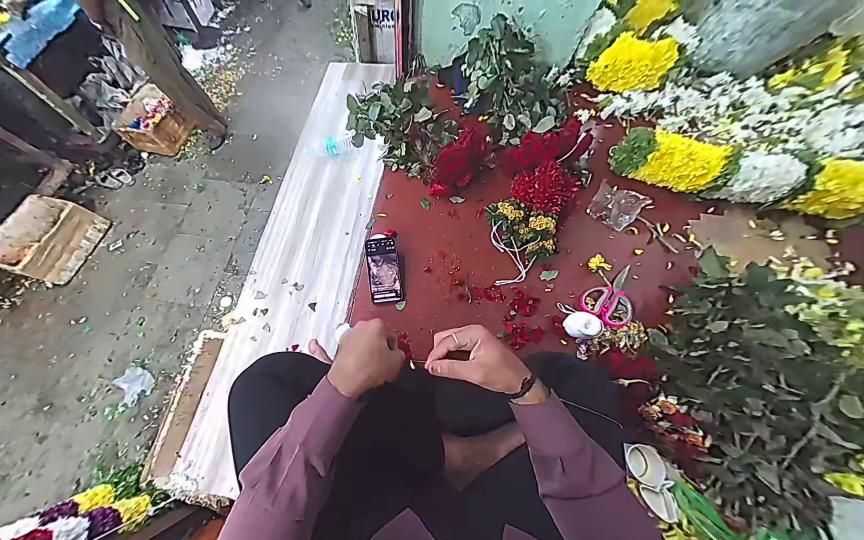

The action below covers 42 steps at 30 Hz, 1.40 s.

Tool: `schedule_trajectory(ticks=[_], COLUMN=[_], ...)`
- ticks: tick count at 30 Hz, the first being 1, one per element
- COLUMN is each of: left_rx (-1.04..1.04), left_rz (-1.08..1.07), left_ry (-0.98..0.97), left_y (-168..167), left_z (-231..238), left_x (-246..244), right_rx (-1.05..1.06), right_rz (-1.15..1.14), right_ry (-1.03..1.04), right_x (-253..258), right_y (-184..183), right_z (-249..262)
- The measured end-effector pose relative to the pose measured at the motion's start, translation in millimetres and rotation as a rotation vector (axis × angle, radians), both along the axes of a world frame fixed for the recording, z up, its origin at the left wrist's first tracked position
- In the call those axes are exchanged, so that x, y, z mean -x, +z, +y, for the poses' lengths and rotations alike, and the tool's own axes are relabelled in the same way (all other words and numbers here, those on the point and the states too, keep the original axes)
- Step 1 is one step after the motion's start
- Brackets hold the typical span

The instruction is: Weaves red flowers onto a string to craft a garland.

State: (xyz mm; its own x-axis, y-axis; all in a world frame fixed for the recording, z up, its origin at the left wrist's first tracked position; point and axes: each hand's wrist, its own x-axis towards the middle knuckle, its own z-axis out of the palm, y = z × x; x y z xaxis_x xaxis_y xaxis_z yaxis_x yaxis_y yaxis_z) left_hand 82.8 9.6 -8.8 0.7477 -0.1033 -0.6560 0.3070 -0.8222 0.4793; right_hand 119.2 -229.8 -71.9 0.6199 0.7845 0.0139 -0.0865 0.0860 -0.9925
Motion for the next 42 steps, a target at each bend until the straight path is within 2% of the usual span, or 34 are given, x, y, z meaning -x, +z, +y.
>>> schedule_trajectory(ticks=[1,3,5,7,9,11,13,14,17,20,24,30,33,35,37,39,42], left_rx=[0.092,0.418,0.716,0.782,0.682,0.48,0.269,0.23,0.32,0.42,0.419,0.254,0.17,0.102,0.057,0.076,0.092], left_rz=[-0.011,-0.095,-0.242,-0.41,-0.523,-0.523,-0.377,-0.278,-0.032,0.024,0.031,0.042,0.025,-0.005,-0.03,-0.047,-0.042], left_ry=[-0.119,-0.271,-0.182,0.029,0.233,0.372,0.357,0.32,0.222,0.156,0.085,0.197,0.217,0.199,0.165,0.133,0.088], left_y=[7.7,20.0,22.9,19.6,12.8,3.8,-5.5,-8.8,-8.1,-2.4,-5.8,-11.7,-12.5,-13.2,-11.7,-11.4,-15.1], left_z=[-2.8,-8.4,-15.0,-17.6,-17.2,-16.0,-6.5,-0.2,13.6,16.0,22.0,25.8,26.1,24.1,19.2,13.3,10.2], left_x=[4.4,10.1,11.4,10.1,9.3,9.2,8.4,8.4,9.0,8.7,8.6,9.0,10.9,13.2,16.0,17.2,18.3], right_rx=[-0.048,-0.082,-0.137,-0.178,-0.118,-0.096,-0.094,-0.09,-0.074,-0.048,-0.036,-0.06,0.027,0.18,0.504,0.792,0.984], right_rz=[-0.013,0.022,0.166,0.234,0.209,0.158,0.09,0.062,0.075,0.15,0.135,0.09,0.139,0.194,0.15,-0.057,-0.349], right_ry=[-0.056,-0.094,-0.088,-0.129,-0.139,-0.02,0.007,-0.022,-0.137,-0.215,-0.091,0.119,0.107,-0.046,-0.231,-0.317,-0.314], right_x=[-2.6,-9.7,-6.1,9.0,21.2,21.5,19.4,17.0,4.7,-7.0,-8.3,4.0,-0.7,-20.9,-59.1,-98.7,-137.7], right_y=[1.4,-3.8,-16.5,-24.8,-22.0,-13.9,-4.6,-1.5,-3.7,-10.1,-5.3,3.5,5.6,-7.0,-38.9,-86.7,-156.2], right_z=[4.1,8.4,9.3,5.9,9.9,17.0,18.9,16.8,0.2,-15.6,-19.2,-9.1,-15.3,-24.0,-27.1,-21.2,4.7])
